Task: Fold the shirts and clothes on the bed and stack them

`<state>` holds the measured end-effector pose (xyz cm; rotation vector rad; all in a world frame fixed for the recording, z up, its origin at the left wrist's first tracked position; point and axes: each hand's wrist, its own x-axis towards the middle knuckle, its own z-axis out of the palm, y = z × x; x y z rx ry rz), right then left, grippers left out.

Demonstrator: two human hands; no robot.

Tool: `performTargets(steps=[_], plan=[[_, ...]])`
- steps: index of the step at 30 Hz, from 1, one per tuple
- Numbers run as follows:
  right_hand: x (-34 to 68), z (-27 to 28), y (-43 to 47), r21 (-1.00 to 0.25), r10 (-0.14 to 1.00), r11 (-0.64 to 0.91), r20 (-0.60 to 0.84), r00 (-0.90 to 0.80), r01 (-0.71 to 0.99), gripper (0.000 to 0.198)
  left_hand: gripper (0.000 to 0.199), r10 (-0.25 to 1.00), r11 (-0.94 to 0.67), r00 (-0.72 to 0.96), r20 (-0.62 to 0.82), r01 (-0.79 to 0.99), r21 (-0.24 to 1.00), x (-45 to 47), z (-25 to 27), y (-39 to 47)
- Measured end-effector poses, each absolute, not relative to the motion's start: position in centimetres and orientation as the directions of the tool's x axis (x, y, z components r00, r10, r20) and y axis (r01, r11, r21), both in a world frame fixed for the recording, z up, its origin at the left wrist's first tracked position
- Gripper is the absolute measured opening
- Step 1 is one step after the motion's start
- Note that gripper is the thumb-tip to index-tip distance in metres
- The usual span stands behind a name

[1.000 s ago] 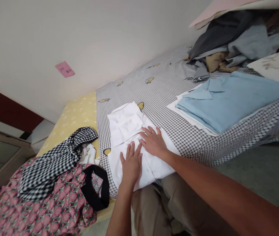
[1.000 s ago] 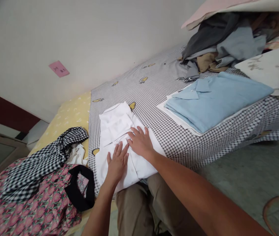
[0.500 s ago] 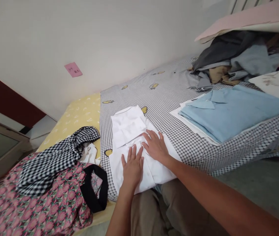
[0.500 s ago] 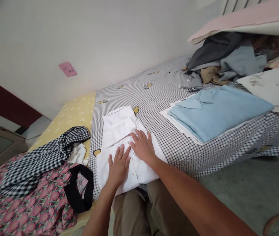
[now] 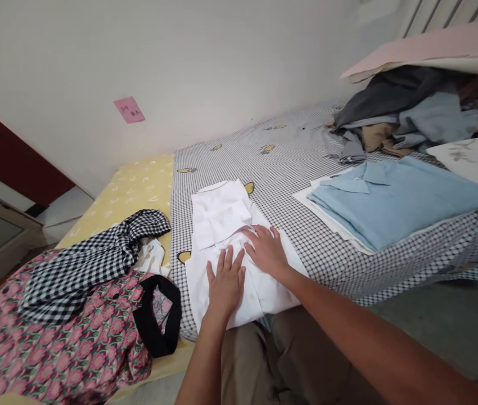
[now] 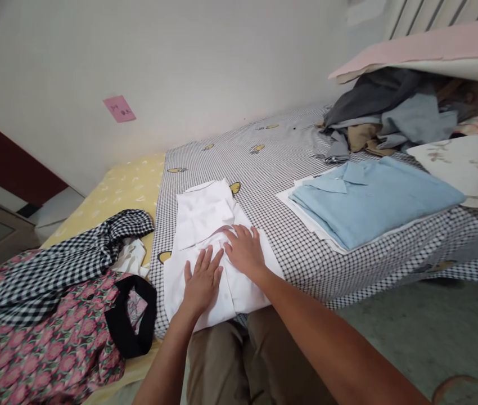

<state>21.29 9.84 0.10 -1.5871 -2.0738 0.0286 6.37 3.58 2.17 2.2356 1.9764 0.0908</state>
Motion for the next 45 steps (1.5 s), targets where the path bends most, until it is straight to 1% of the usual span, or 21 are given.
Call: performTargets(steps=[3,5,7,9,11,13,15,18,21,24,27,28,30,32,34,37,41,43,45], plan=[[21.3,-0.1,10.0,-0.372,0.904,0.300,0.405,-0.137,0.878,0.034,0.053,0.990,-0.106,0.118,-0.071,0.982,0.158,6.4,2.3,3.5],[21.4,-0.3,10.2,-0.434,0.903,0.268,0.425,-0.066,0.860,0.028,0.053,0.989,-0.098,0.113,-0.093,0.983,0.154,6.5,2.5,3.5],[21.5,-0.6,10.3,-0.479,0.886,0.246,0.464,0.005,0.842,0.028,0.053,0.987,-0.097,0.114,-0.110,0.984,0.150,6.6,2.6,3.5],[21.6,-0.8,10.3,-0.466,0.853,0.284,0.522,0.001,0.838,0.038,0.053,0.986,-0.100,0.117,-0.116,0.984,0.145,6.6,2.7,3.5],[21.6,-0.8,10.3,-0.402,0.826,0.343,0.559,-0.069,0.849,0.051,0.053,0.986,-0.104,0.121,-0.117,0.985,0.136,6.5,2.7,3.5],[21.5,-0.8,10.3,-0.340,0.829,0.378,0.539,-0.151,0.861,0.054,0.053,0.986,-0.108,0.122,-0.116,0.986,0.123,6.5,2.6,3.6],[21.4,-0.8,10.3,-0.326,0.853,0.380,0.486,-0.192,0.866,0.045,0.053,0.986,-0.109,0.122,-0.117,0.987,0.115,6.5,2.6,3.7],[21.3,-0.8,10.4,-0.366,0.871,0.371,0.455,-0.184,0.853,0.032,0.053,0.985,-0.106,0.120,-0.124,0.988,0.115,6.5,2.7,3.6],[21.3,-0.8,10.6,-0.399,0.870,0.361,0.470,-0.150,0.843,0.025,0.053,0.985,-0.107,0.122,-0.123,0.987,0.121,6.5,2.7,3.4],[21.4,-0.9,10.5,-0.413,0.868,0.364,0.476,-0.142,0.835,0.024,0.053,0.986,-0.114,0.128,-0.105,0.986,0.124,6.4,2.4,3.4],[21.3,-0.8,10.3,-0.404,0.854,0.343,0.510,-0.102,0.848,0.032,0.053,0.988,-0.124,0.135,-0.079,0.984,0.130,6.3,2.0,3.4],[21.3,-0.8,10.2,-0.378,0.843,0.344,0.527,-0.106,0.860,0.037,0.053,0.988,-0.127,0.137,-0.068,0.983,0.132,6.3,2.0,3.4],[21.3,-0.7,10.0,-0.288,0.818,0.381,0.548,-0.176,0.879,0.052,0.053,0.988,-0.132,0.141,-0.055,0.981,0.141,6.3,1.9,3.4],[21.3,-0.5,9.8,-0.204,0.812,0.436,0.509,-0.285,0.877,0.062,0.053,0.988,-0.128,0.139,-0.062,0.979,0.156,6.3,1.9,3.4],[21.3,-0.4,9.9,-0.182,0.838,0.462,0.410,-0.360,0.868,0.064,0.054,0.988,-0.118,0.133,-0.079,0.978,0.172,6.3,1.9,3.4],[21.4,-0.3,10.2,-0.205,0.878,0.452,0.275,-0.393,0.868,0.061,0.055,0.985,-0.099,0.128,-0.120,0.970,0.221,6.2,1.7,3.6],[21.1,-0.1,10.8,-0.240,0.889,0.447,0.220,-0.401,0.862,0.061,0.058,0.966,-0.077,0.176,-0.191,0.897,0.436,5.8,1.8,4.7],[21.2,0.2,11.1,-0.298,0.900,0.436,0.166,-0.404,0.849,0.060,0.063,0.963,-0.098,0.214,-0.165,0.847,0.523,5.1,2.5,5.5],[21.8,0.5,10.9,-0.390,0.904,0.425,0.141,-0.404,0.817,0.061,0.069,0.973,-0.135,0.216,-0.074,0.805,0.577,3.4,3.7,6.0]])
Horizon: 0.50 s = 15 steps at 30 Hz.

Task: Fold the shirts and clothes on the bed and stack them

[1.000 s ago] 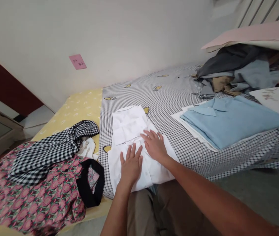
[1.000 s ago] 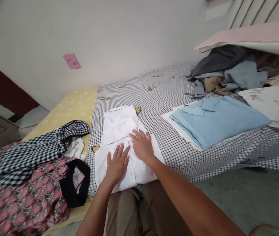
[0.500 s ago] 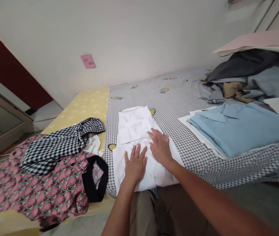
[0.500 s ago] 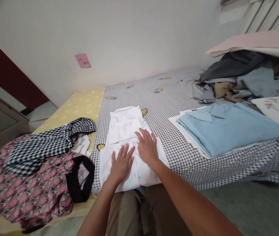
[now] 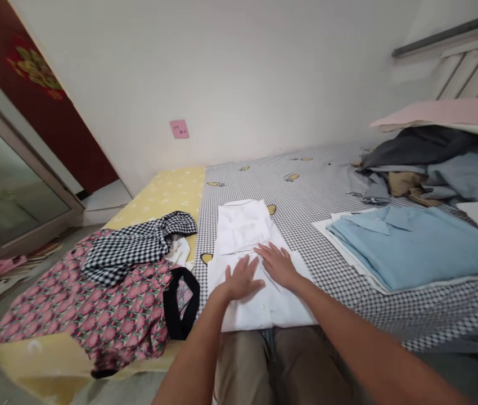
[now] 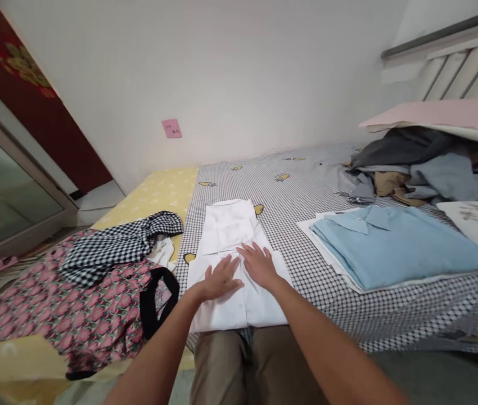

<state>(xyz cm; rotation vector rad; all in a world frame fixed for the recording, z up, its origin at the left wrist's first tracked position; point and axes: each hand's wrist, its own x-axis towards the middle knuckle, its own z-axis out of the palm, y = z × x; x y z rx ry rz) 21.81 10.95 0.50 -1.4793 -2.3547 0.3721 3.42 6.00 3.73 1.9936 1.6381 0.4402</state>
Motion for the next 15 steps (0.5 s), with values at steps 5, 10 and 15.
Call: performTargets(steps=[5,10,15], plan=[[28.7,-0.6,8.0,-0.423,0.777,0.601,0.509,-0.370,0.678,0.059,0.055,0.957,-0.182,-0.015,0.290,0.747,0.640,-5.0,6.3,3.2],[38.9,-3.1,3.7,-0.036,0.630,0.619,0.620,-0.468,0.784,0.073,0.052,0.859,-0.273,0.214,0.464,0.960,0.063,-12.2,3.9,-4.6],[41.1,-3.6,2.1,0.111,0.600,0.692,0.460,-0.654,0.713,0.085,0.066,0.848,-0.371,0.456,0.270,0.874,-0.313,-12.0,0.1,-8.0]])
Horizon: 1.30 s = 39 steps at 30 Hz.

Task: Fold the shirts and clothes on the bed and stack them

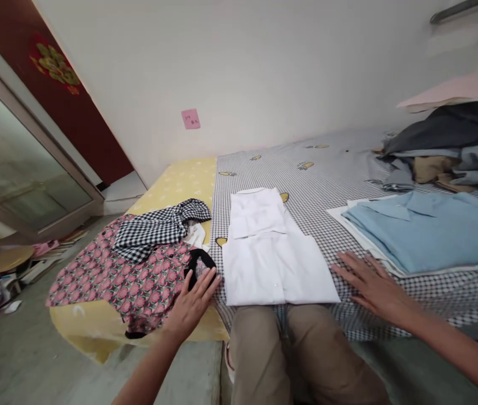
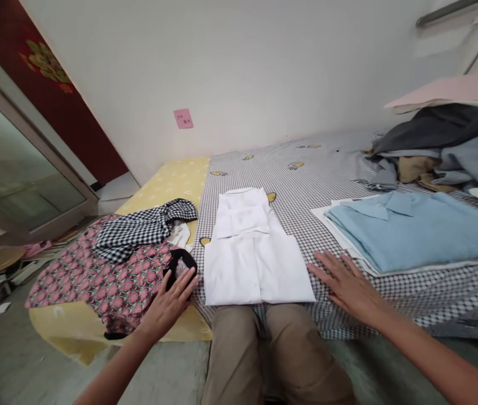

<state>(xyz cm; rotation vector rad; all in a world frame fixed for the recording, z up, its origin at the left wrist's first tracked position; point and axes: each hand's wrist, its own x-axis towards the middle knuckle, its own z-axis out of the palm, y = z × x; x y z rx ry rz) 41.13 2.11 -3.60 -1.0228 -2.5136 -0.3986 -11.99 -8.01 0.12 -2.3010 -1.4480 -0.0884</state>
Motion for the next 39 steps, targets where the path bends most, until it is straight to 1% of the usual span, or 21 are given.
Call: performTargets(steps=[3,5,8,11,13,17,20,23,25,27,29,31,34,37,39], plan=[[39.0,-3.1,2.7,0.081,0.596,0.730,0.408,-0.691,0.678,0.090,0.067,0.855,-0.368,0.450,0.256,0.876,-0.312,-10.2,-0.9,-7.2],[37.4,-3.0,3.5,0.073,0.565,0.769,0.386,-0.729,0.635,0.096,0.071,0.848,-0.401,0.475,0.238,0.866,-0.299,-9.2,-0.9,-6.3],[35.9,-3.2,4.8,0.065,0.509,0.825,0.346,-0.788,0.561,0.104,0.081,0.849,-0.461,0.507,0.152,0.849,-0.257,-8.2,-0.3,-5.0],[35.4,-3.6,5.7,0.026,0.484,0.857,0.302,-0.821,0.515,0.103,0.098,0.861,-0.488,0.506,0.045,0.848,-0.205,-7.8,0.4,-3.8],[35.5,-3.7,6.0,-0.012,0.496,0.858,0.275,-0.824,0.513,0.100,0.102,0.860,-0.497,0.509,0.026,0.849,-0.181,-7.8,0.5,-3.2],[35.7,-3.7,6.3,-0.112,0.559,0.829,0.227,-0.798,0.548,0.094,0.086,0.852,-0.495,0.514,0.101,0.853,-0.167,-7.9,0.2,-2.7],[35.4,-3.7,6.7,-0.164,0.587,0.810,0.223,-0.778,0.564,0.082,0.087,0.871,-0.460,0.477,0.121,0.877,-0.141,-7.6,0.2,-2.5],[34.4,-3.7,7.0,-0.192,0.633,0.774,0.227,-0.740,0.603,0.061,0.089,0.915,-0.395,0.399,0.063,0.916,-0.067,-7.1,0.3,-1.9],[33.6,-3.6,7.2,-0.252,0.694,0.719,0.231,-0.682,0.647,0.045,0.080,0.936,-0.352,0.352,0.021,0.936,0.012,-6.9,0.3,-1.2],[32.8,-3.4,7.3,-0.345,0.753,0.656,0.246,-0.610,0.671,0.033,0.065,0.945,-0.327,0.327,0.013,0.940,0.093,-6.9,0.1,-0.3],[32.2,-2.9,7.4,-0.444,0.793,0.606,0.266,-0.548,0.660,0.033,0.052,0.951,-0.309,0.302,0.065,0.939,0.155,-7.3,-0.1,0.4],[32.1,-2.1,7.3,-0.523,0.813,0.574,0.276,-0.512,0.630,0.040,0.048,0.947,-0.308,0.281,0.157,0.932,0.190,-7.8,-0.1,0.8],[32.7,-0.4,6.7,-0.571,0.819,0.563,0.289,-0.495,0.598,0.042,0.046,0.917,-0.355,0.303,0.261,0.918,0.180,-8.7,0.7,0.6],[33.9,1.2,4.9,-0.558,0.800,0.587,0.289,-0.526,0.586,0.035,0.042,0.889,-0.413,0.376,0.262,0.905,0.100,-9.0,2.2,-1.1],[34.8,1.6,3.1,-0.535,0.769,0.624,0.288,-0.571,0.569,0.034,0.045,0.878,-0.430,0.402,0.260,0.901,0.057,-8.9,3.1,-3.2]])
